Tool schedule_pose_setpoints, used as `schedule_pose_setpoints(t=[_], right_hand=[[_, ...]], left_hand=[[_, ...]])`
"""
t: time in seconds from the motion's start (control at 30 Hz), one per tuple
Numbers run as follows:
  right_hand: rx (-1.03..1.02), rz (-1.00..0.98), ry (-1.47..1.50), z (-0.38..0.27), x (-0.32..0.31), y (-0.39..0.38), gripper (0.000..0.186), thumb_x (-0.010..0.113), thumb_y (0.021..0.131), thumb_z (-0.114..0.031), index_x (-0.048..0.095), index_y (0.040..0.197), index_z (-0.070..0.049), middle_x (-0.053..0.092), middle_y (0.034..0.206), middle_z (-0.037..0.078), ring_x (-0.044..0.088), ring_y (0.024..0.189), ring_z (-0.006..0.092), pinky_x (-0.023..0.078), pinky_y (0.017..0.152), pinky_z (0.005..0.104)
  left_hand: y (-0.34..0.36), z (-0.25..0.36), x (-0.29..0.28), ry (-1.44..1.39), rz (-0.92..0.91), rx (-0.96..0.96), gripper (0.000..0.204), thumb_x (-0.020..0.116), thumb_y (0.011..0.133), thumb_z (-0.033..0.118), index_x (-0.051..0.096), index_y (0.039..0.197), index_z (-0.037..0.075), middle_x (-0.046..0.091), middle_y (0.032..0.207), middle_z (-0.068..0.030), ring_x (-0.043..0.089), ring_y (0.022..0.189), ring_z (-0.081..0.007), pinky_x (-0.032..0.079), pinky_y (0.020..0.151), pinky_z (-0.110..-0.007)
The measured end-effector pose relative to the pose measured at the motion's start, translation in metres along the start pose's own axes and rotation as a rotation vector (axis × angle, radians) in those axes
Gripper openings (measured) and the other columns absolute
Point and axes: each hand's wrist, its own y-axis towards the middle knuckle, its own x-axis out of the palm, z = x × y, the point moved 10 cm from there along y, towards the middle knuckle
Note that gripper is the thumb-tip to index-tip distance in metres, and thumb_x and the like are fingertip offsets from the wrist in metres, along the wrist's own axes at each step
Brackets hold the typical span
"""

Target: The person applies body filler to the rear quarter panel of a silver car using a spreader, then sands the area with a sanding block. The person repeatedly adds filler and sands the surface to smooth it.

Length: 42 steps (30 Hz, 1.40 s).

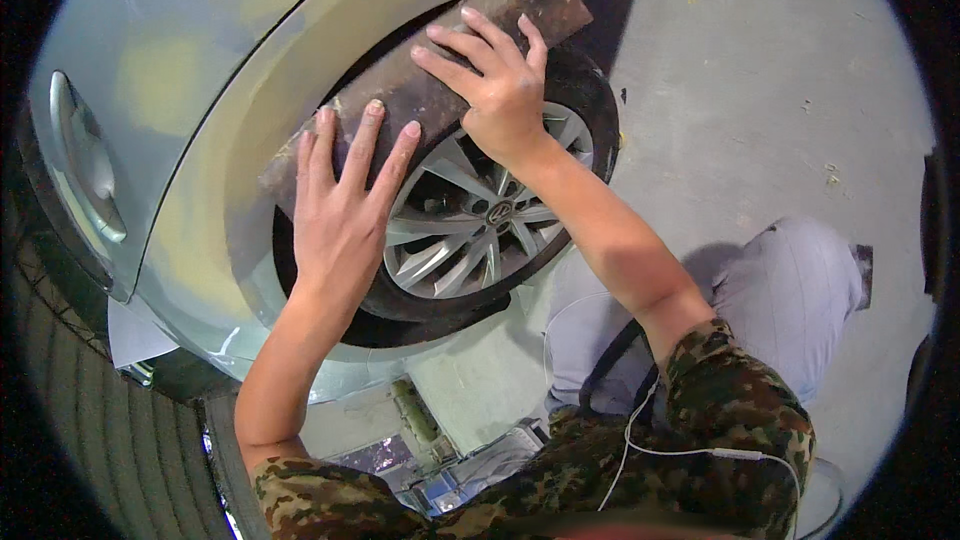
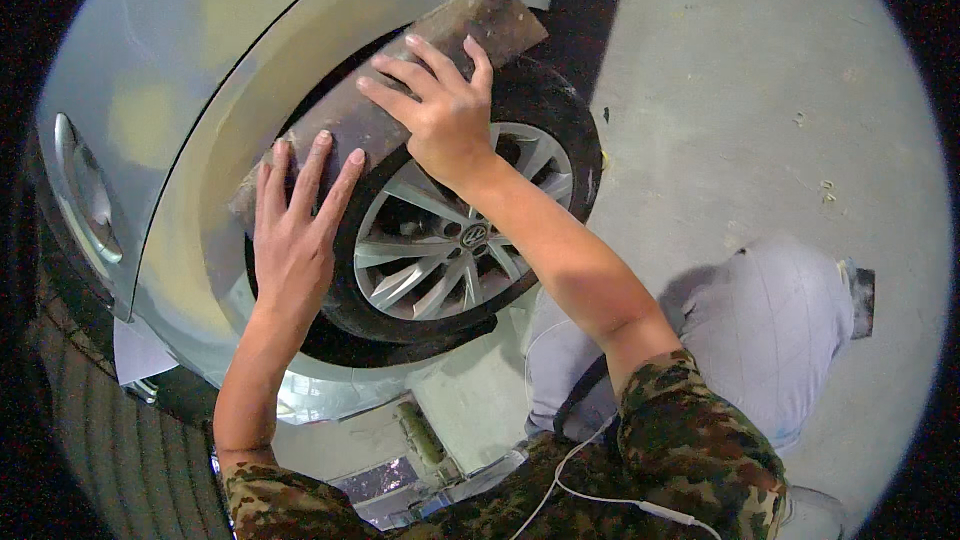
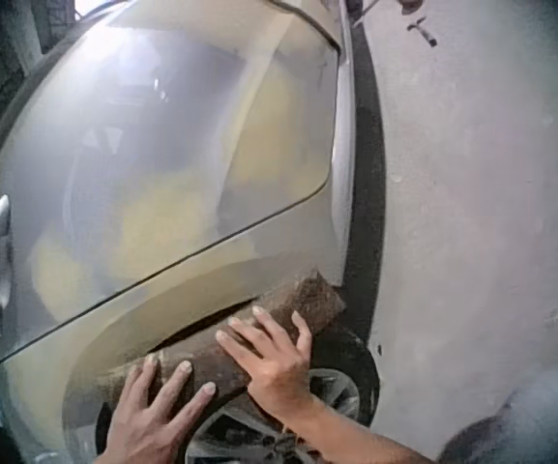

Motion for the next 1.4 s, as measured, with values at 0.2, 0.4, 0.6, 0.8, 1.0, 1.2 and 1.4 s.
schedule_pose_setpoints(t=[0.2, 0.4, 0.6, 0.8, 1.0, 1.2, 1.4], right_hand=[[0.048, -0.134, -0.071, -0.02, -0.036, -0.014, 0.046, 0.072, 0.085, -0.004, 0.084, 0.122, -0.028, 0.076, 0.133, -0.002, 0.065, 0.134, 0.0276, 0.035, 0.117, 0.0605], [-0.072, -0.273, -0.183, -0.058, -0.078, 0.002, 0.043, 0.072, 0.084, -0.006, 0.083, 0.118, -0.029, 0.077, 0.128, -0.004, 0.066, 0.131, 0.0253, 0.039, 0.114, 0.0614], [-0.207, -0.634, -0.321, -0.104, -0.097, 0.033, 0.021, 0.07, 0.09, -0.02, 0.083, 0.106, -0.025, 0.078, 0.116, 0.0, 0.069, 0.125, 0.0225, 0.045, 0.111, 0.0629], [-0.681, -0.233, -0.398, -0.135, -0.291, 0.042, 0.028, 0.07, 0.096, -0.02, 0.079, 0.122, -0.025, 0.077, 0.124, 0.003, 0.069, 0.126, 0.0239, 0.051, 0.112, 0.0521], [0.536, -0.132, -1.118, 0.138, -0.584, -0.007, 0.045, 0.081, 0.092, -0.038, 0.075, 0.129, -0.011, 0.079, 0.117, 0.015, 0.075, 0.11, 0.0338, 0.06, 0.093, 0.0473], [1.013, -0.493, -1.252, 0.233, -0.613, -0.163, 0.068, 0.087, 0.085, -0.04, 0.063, 0.142, -0.012, 0.067, 0.141, 0.016, 0.067, 0.126, 0.0385, 0.056, 0.102, 0.0525], [1.116, -0.402, -1.371, 0.234, -0.633, -0.199, 0.063, 0.09, 0.081, -0.044, 0.065, 0.13, -0.014, 0.069, 0.132, 0.011, 0.065, 0.126, 0.0344, 0.053, 0.1, 0.0568]], left_hand=[[-0.021, 0.016, -0.025, -0.121, 0.057, 0.024, 0.074, 0.063, 0.089, -0.002, 0.057, 0.159, 0.025, 0.055, 0.16, -0.0136, 0.049, 0.147, -0.0486, 0.039, 0.123, -0.06], [-0.048, 0.032, -0.054, -0.256, 0.128, -0.056, 0.061, 0.061, 0.094, 0.006, 0.06, 0.154, 0.018, 0.061, 0.153, -0.0166, 0.057, 0.139, -0.0464, 0.042, 0.12, -0.059], [-0.046, 0.027, -0.053, -0.391, 0.076, -0.207, 0.051, 0.061, 0.097, 0.011, 0.064, 0.148, 0.016, 0.07, 0.14, -0.0085, 0.072, 0.116, -0.0298, 0.061, 0.09, -0.044], [-0.067, 0.026, -0.057, -0.935, 0.495, -0.366, 0.034, 0.058, 0.105, 0.002, 0.068, 0.137, -0.003, 0.074, 0.127, -0.0258, 0.075, 0.113, -0.0393, 0.058, 0.096, -0.043], [-0.125, 0.041, 0.037, -1.983, 1.306, -1.201, 0.054, 0.067, 0.112, 0.026, 0.054, 0.139, -0.018, 0.066, 0.138, -0.0309, 0.07, 0.111, -0.0329, 0.059, 0.099, -0.046], [-0.119, 0.065, 0.033, -2.379, 1.134, -0.918, 0.035, 0.069, 0.109, 0.022, 0.072, 0.124, -0.01, 0.076, 0.123, -0.0196, 0.072, 0.105, -0.0236, 0.058, 0.096, -0.037], [-0.135, 0.09, 0.031, -2.516, 1.137, -0.667, 0.038, 0.07, 0.107, 0.012, 0.062, 0.135, -0.013, 0.071, 0.133, -0.0213, 0.069, 0.121, -0.0297, 0.052, 0.113, -0.049]])
